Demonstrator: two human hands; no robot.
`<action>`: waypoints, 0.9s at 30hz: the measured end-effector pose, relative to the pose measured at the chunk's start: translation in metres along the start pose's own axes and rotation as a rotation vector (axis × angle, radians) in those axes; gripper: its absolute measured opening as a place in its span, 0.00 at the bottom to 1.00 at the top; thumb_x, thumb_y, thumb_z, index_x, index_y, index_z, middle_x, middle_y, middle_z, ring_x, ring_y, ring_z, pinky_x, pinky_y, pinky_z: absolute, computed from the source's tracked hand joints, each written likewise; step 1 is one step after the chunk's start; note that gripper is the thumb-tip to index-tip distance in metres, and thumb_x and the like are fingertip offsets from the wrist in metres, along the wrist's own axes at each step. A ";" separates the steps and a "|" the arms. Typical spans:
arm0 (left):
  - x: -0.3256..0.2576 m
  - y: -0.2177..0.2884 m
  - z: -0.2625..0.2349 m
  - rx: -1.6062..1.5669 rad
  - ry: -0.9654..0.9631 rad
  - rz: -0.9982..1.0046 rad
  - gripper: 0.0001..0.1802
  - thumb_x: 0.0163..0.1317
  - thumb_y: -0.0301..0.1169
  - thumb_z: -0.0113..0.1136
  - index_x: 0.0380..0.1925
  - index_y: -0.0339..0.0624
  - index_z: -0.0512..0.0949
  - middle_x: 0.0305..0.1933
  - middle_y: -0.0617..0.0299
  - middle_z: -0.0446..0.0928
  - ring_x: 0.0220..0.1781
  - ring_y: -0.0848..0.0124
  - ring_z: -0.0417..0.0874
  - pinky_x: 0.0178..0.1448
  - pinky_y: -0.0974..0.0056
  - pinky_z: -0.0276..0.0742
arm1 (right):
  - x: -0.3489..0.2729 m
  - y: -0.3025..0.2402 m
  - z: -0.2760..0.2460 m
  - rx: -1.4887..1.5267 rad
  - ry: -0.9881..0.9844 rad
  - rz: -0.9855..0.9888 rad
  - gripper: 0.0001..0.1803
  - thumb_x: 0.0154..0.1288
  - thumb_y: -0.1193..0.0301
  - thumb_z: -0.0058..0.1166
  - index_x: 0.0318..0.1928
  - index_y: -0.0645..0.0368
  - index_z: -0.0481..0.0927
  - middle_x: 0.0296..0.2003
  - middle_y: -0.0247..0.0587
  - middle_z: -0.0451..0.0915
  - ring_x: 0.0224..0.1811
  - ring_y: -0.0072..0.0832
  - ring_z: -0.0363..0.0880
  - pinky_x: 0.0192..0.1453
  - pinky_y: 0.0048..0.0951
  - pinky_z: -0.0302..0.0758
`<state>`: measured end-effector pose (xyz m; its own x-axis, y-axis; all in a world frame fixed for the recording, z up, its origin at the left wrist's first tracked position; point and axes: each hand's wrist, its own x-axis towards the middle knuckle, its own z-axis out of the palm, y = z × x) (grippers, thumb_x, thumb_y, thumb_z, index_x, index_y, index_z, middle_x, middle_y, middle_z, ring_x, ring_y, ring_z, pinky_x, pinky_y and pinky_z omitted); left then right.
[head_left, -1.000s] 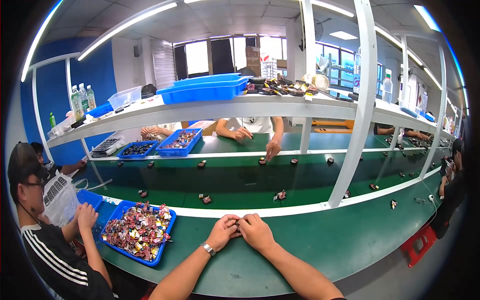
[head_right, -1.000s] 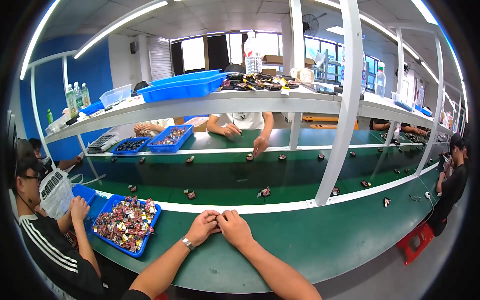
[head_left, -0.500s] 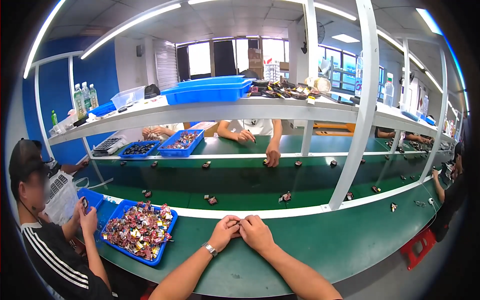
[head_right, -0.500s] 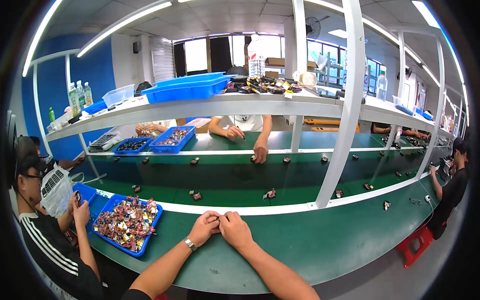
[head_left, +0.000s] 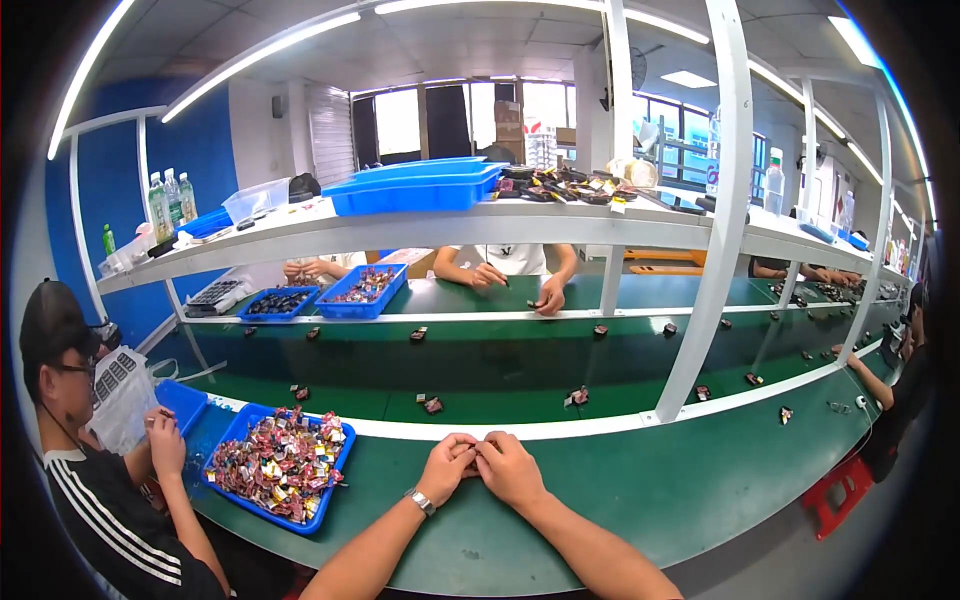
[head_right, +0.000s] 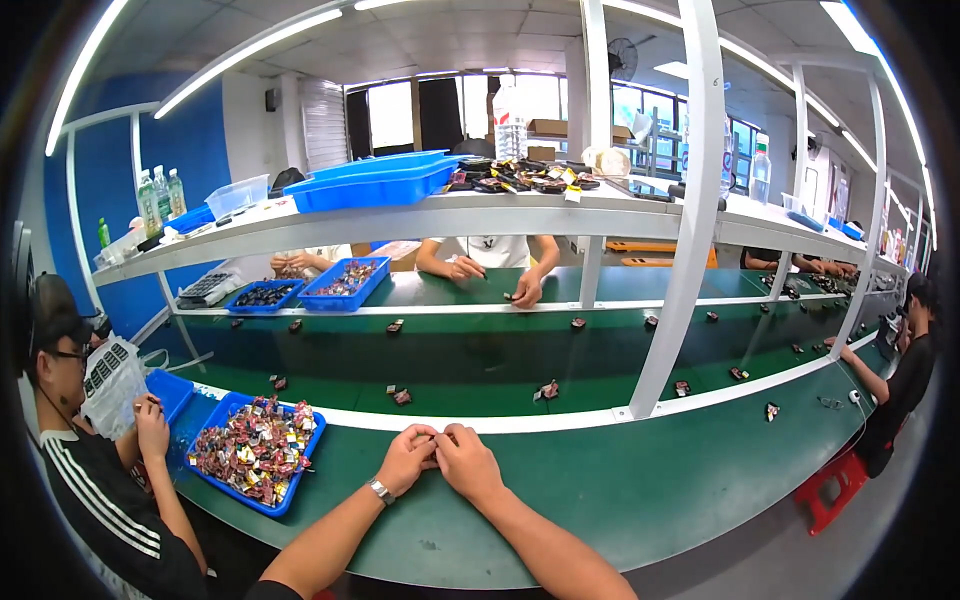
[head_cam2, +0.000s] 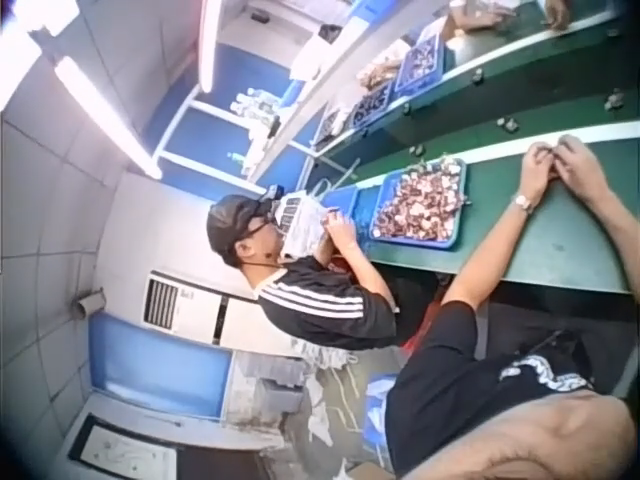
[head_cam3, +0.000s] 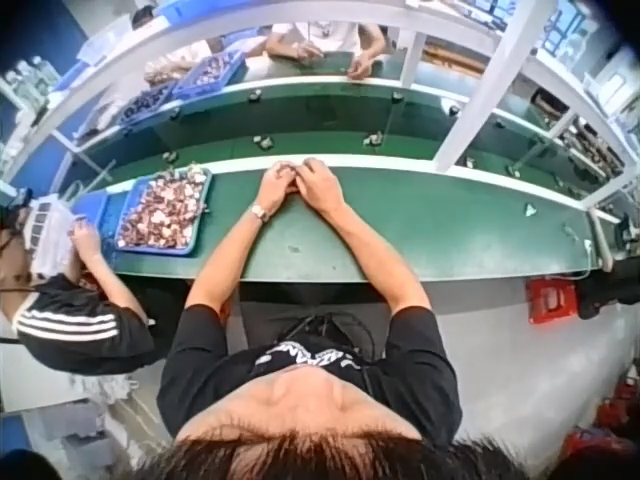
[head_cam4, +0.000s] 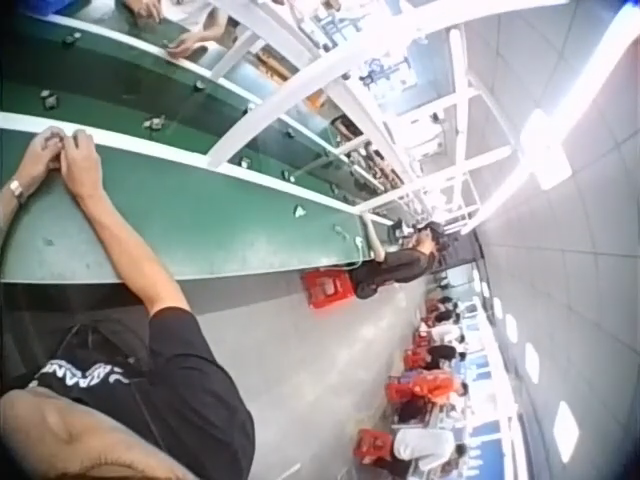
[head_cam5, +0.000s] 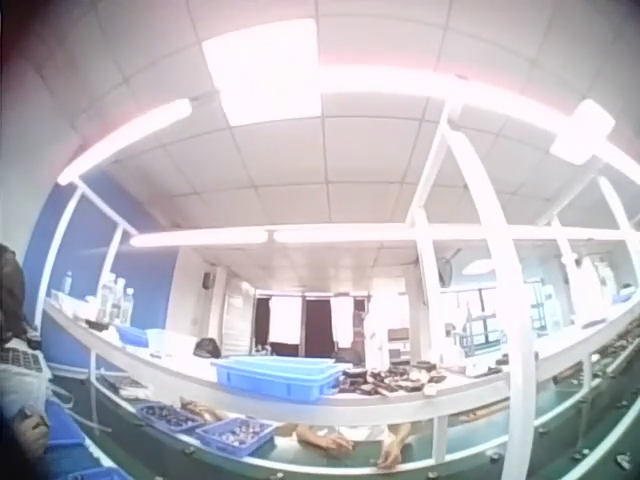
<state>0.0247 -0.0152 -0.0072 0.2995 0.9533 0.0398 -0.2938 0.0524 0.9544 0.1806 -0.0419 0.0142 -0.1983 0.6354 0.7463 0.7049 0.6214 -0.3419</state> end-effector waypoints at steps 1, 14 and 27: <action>0.001 0.000 -0.001 0.016 -0.009 0.001 0.09 0.70 0.24 0.50 0.49 0.38 0.69 0.47 0.58 0.80 0.48 0.71 0.82 0.49 0.66 0.83 | 0.000 0.000 0.000 0.004 -0.008 -0.009 0.07 0.55 0.73 0.62 0.36 0.58 0.81 0.39 0.37 0.78 0.40 0.35 0.80 0.41 0.35 0.81; 0.002 0.001 0.000 -0.026 -0.016 0.006 0.10 0.69 0.22 0.50 0.49 0.39 0.69 0.47 0.58 0.79 0.49 0.69 0.82 0.50 0.63 0.83 | 0.002 0.007 0.002 0.067 0.044 -0.010 0.07 0.56 0.75 0.62 0.36 0.60 0.81 0.39 0.41 0.78 0.37 0.35 0.80 0.39 0.33 0.80; 0.004 0.000 -0.001 0.212 0.086 0.164 0.11 0.67 0.22 0.53 0.49 0.35 0.71 0.48 0.53 0.81 0.45 0.69 0.84 0.45 0.67 0.83 | -0.004 0.046 0.006 0.635 -0.063 0.667 0.11 0.57 0.77 0.63 0.42 0.63 0.82 0.37 0.42 0.85 0.35 0.25 0.86 0.41 0.25 0.80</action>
<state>0.0245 -0.0108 -0.0073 0.1833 0.9660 0.1824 -0.1325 -0.1596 0.9782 0.2097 -0.0126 -0.0079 0.0648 0.9645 0.2559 0.1848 0.2404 -0.9529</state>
